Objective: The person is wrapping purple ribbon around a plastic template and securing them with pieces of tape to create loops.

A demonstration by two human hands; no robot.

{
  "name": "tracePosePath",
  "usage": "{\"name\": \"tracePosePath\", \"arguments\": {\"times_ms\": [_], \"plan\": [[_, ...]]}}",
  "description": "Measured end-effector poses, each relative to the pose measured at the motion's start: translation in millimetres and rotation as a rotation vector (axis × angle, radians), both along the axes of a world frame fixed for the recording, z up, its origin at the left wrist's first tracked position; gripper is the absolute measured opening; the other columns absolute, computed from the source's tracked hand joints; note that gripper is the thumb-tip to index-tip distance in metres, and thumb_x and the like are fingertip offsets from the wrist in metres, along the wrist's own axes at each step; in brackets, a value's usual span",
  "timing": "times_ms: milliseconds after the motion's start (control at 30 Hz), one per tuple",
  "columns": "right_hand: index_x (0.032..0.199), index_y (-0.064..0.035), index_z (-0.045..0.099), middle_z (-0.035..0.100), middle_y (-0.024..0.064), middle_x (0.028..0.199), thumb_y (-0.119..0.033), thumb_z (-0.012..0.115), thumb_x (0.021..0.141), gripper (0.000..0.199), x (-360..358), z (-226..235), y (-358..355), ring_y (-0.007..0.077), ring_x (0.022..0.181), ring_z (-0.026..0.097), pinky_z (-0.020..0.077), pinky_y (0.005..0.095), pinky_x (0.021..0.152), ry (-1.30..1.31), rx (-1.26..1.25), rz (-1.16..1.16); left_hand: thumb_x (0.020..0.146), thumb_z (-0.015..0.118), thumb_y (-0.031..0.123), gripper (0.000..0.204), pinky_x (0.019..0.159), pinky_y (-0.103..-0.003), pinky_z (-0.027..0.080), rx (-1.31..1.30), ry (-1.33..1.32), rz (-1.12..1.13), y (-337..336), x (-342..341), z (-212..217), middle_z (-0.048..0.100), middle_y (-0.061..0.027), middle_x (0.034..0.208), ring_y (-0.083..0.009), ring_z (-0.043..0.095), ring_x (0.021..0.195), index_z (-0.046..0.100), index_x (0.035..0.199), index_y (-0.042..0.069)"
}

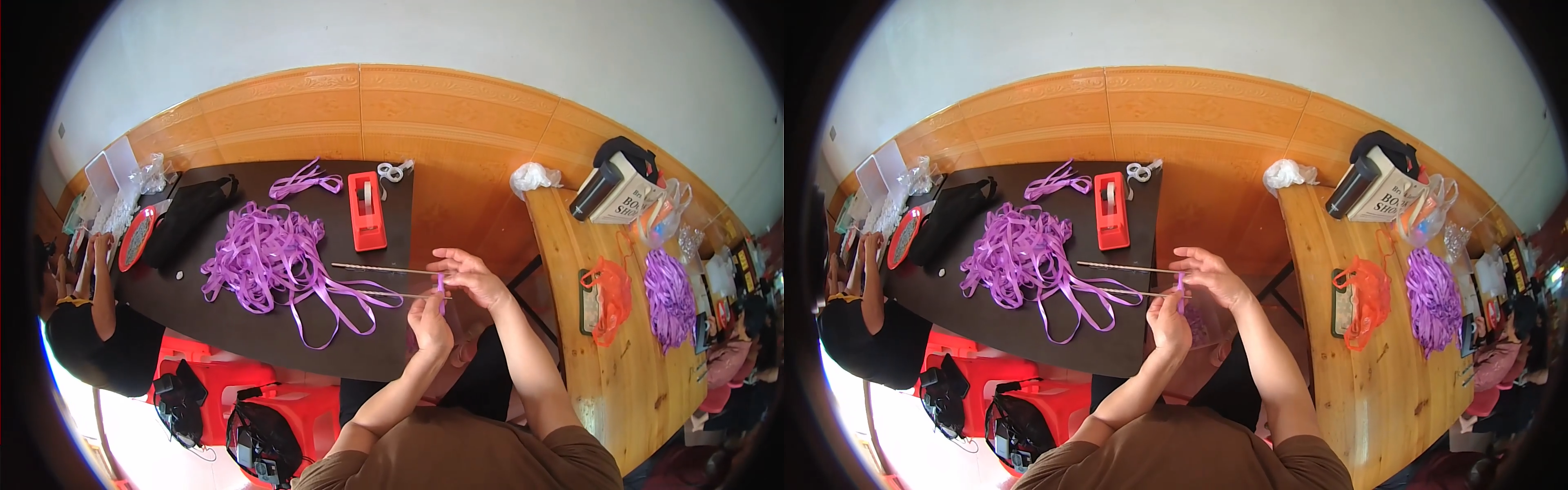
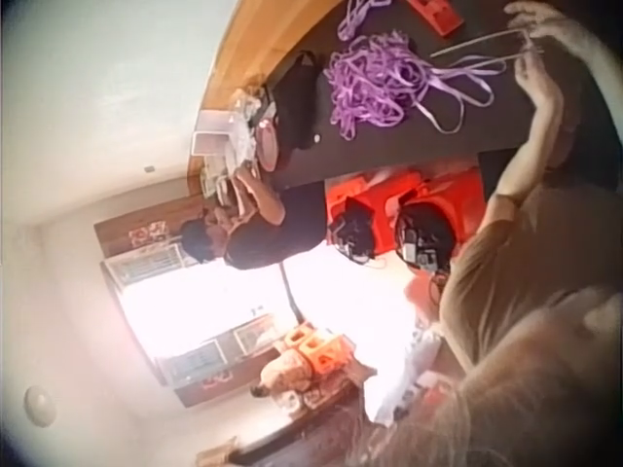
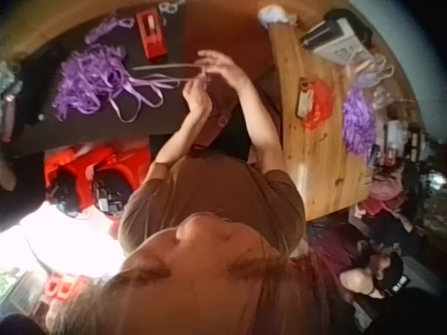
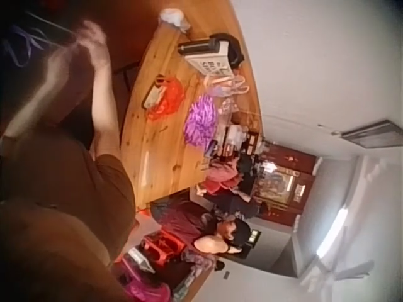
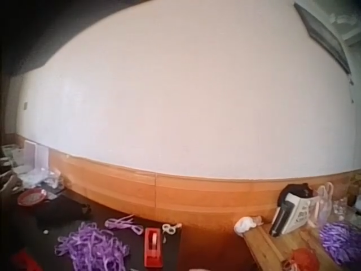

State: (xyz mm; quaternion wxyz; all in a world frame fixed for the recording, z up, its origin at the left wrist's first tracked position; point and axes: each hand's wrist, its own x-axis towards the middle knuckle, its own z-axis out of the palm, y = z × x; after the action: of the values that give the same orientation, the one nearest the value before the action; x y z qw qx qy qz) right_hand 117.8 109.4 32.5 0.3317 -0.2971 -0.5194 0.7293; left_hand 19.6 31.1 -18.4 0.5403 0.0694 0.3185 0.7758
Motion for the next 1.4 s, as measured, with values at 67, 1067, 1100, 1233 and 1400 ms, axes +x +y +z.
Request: {"name": "tracePosePath", "arguments": {"times_ms": [67, 1067, 1100, 1233, 1400], "plan": [[0.129, -0.0036, 0.042, 0.053, 0.0161, 0.119, -0.004, 0.060, 0.076, 0.055, -8, 4, -2, 0.0241, 0.105, 0.054, 0.0448, 0.0365, 0.087, -0.094, 0.109, -0.017, 0.079, 0.058, 0.000, 0.004, 0.070, -0.025, 0.044, 0.009, 0.005, 0.003, 1, 1, -2, 0.064, -0.0094, 0.077, -0.0150, 0.059, 0.070, 0.062, 0.080, -0.001], [0.079, -0.0097, 0.065, 0.050, 0.0092, 0.124, -0.018, 0.059, 0.080, 0.010, -34, 55, 26, 0.0264, 0.121, 0.034, 0.0273, 0.0461, 0.096, -1.061, 0.878, 0.553, 0.080, 0.059, 0.002, 0.003, 0.063, -0.022, 0.043, 0.008, 0.040, -0.022, -3, -1, 2, 0.063, -0.0068, 0.075, -0.0113, 0.057, 0.066, 0.061, 0.078, 0.000], [0.079, -0.0097, 0.065, 0.050, 0.0092, 0.124, -0.018, 0.059, 0.080, 0.010, -30, 50, 28, 0.0264, 0.121, 0.034, 0.0273, 0.0461, 0.096, -1.062, 0.877, 0.549, 0.081, 0.058, 0.003, 0.005, 0.065, -0.022, 0.043, 0.012, 0.049, -0.027, -3, -1, 4, 0.063, -0.0072, 0.077, -0.0113, 0.057, 0.068, 0.061, 0.079, -0.001], [0.079, -0.0080, 0.064, 0.051, 0.0121, 0.123, -0.018, 0.059, 0.083, 0.012, -17, 34, 37, 0.0278, 0.121, 0.036, 0.0255, 0.0438, 0.101, -0.769, 0.821, 0.506, 0.082, 0.057, 0.004, 0.007, 0.066, -0.023, 0.044, -0.002, 0.039, -0.033, -2, -1, 4, 0.063, -0.0079, 0.079, -0.0132, 0.059, 0.071, 0.061, 0.080, -0.002], [0.079, -0.0067, 0.063, 0.052, 0.0151, 0.122, -0.012, 0.060, 0.081, 0.006, -7, 20, 38, 0.0269, 0.123, 0.038, 0.0258, 0.0406, 0.102, -0.558, 0.765, 0.447, 0.081, 0.059, 0.003, 0.006, 0.062, -0.024, 0.045, -0.017, 0.037, -0.037, 0, 0, 3, 0.064, -0.0080, 0.079, -0.0166, 0.061, 0.067, 0.062, 0.081, -0.002]]}}
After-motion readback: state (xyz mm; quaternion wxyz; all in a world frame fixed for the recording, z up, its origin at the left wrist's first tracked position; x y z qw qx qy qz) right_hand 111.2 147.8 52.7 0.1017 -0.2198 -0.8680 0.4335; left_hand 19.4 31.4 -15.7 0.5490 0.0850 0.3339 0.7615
